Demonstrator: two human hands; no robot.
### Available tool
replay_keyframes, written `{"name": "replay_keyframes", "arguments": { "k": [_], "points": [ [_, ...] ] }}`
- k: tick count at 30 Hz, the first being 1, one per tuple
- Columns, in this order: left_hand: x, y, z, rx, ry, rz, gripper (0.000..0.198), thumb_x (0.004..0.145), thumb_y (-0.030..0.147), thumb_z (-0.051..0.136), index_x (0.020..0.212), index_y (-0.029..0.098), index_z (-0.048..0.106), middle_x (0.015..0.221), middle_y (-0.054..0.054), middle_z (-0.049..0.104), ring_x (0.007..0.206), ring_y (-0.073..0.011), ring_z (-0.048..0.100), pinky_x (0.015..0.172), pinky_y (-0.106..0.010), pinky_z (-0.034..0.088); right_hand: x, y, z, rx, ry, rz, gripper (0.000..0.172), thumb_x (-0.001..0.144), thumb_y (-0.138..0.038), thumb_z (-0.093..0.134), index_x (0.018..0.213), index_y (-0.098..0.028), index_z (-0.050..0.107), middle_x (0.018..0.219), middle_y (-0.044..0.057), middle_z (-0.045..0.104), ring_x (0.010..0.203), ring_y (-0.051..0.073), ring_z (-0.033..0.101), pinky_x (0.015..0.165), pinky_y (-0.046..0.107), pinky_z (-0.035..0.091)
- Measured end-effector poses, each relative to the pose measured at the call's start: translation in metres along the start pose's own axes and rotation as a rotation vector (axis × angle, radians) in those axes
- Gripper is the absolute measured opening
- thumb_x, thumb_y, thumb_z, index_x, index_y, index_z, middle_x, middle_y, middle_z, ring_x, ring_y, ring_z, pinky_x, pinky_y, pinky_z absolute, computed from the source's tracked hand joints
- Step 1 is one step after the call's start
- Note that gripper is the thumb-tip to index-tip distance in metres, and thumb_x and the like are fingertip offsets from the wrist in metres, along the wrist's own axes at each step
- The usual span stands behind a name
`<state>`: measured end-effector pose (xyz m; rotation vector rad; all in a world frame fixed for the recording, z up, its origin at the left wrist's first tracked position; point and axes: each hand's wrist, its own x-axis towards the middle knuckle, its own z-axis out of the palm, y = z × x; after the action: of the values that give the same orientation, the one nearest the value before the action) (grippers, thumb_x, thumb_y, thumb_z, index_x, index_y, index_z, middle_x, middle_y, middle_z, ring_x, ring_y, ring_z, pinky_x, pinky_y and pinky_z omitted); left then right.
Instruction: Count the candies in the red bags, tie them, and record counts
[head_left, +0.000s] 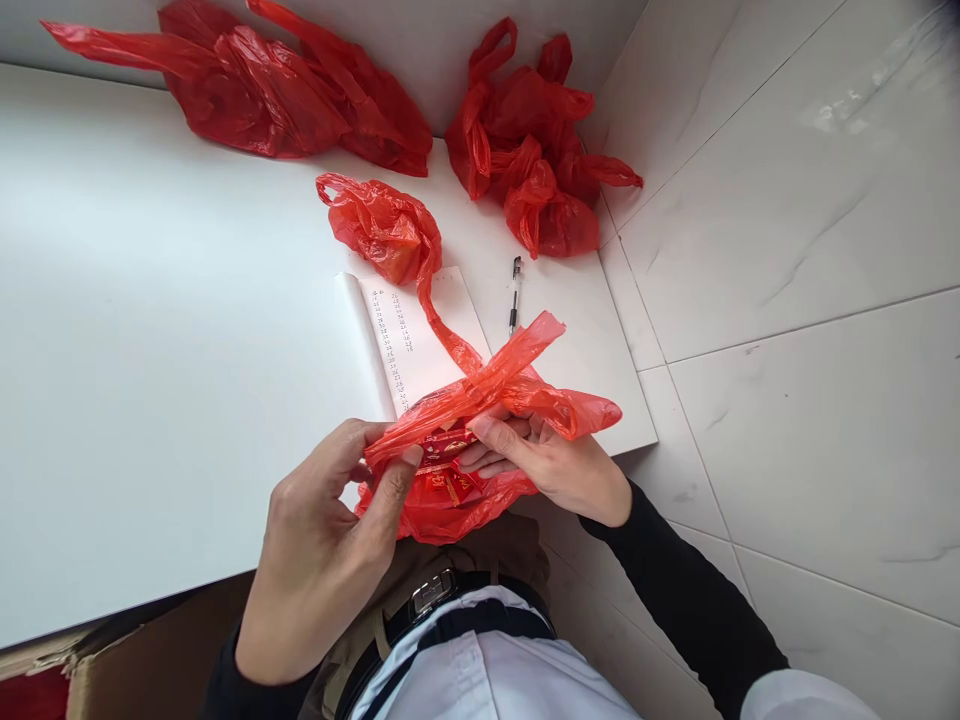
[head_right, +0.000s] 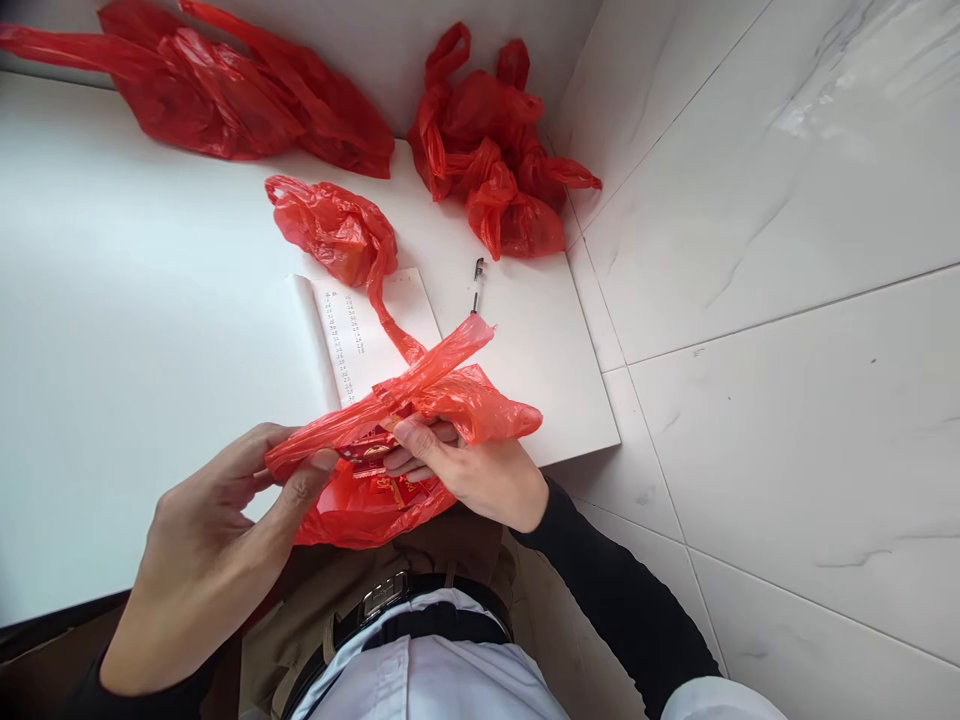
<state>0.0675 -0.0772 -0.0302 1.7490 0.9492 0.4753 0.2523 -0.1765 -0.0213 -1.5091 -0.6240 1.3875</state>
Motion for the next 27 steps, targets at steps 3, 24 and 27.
{"name": "replay_keyframes", "arguments": {
  "k": [3, 24, 27],
  "points": [
    [0.0006, 0.0008, -0.0003, -0.023, 0.001, -0.040, 0.015, 0.092, 0.041, 0.065, 0.090, 0.027, 0.068, 0.081, 0.003, 0.061, 0.072, -0.0143, 0.055, 0.055, -0.025, 0.043, 0.0002, -0.0001, 0.0000, -0.016, 0.003, 0.016, 0.029, 0.095, -0.052, 0.064, 0.097, -0.024, 0.073, 0.087, 0.002, 0.079, 0.093, 0.023, 0.078, 0.088, 0.037, 0.066],
    [0.0002, 0.0054, -0.0023, -0.062, -0.025, -0.043, 0.011, 0.091, 0.038, 0.068, 0.095, 0.028, 0.070, 0.085, 0.005, 0.067, 0.075, -0.0131, 0.060, 0.064, -0.022, 0.047, -0.0011, 0.0076, -0.0011, 0.073, 0.024, -0.063, 0.015, 0.096, -0.039, 0.063, 0.105, -0.026, 0.066, 0.094, 0.000, 0.076, 0.097, 0.022, 0.077, 0.095, 0.040, 0.063],
    [0.0005, 0.0062, -0.0034, -0.075, 0.018, -0.048, 0.010, 0.090, 0.037, 0.069, 0.093, 0.028, 0.070, 0.084, 0.005, 0.069, 0.074, -0.0125, 0.062, 0.061, -0.021, 0.047, -0.0001, 0.0098, -0.0061, -0.058, 0.061, -0.091, 0.017, 0.098, -0.041, 0.059, 0.107, -0.029, 0.065, 0.100, 0.001, 0.075, 0.099, 0.023, 0.076, 0.096, 0.043, 0.062]
  ]
}}
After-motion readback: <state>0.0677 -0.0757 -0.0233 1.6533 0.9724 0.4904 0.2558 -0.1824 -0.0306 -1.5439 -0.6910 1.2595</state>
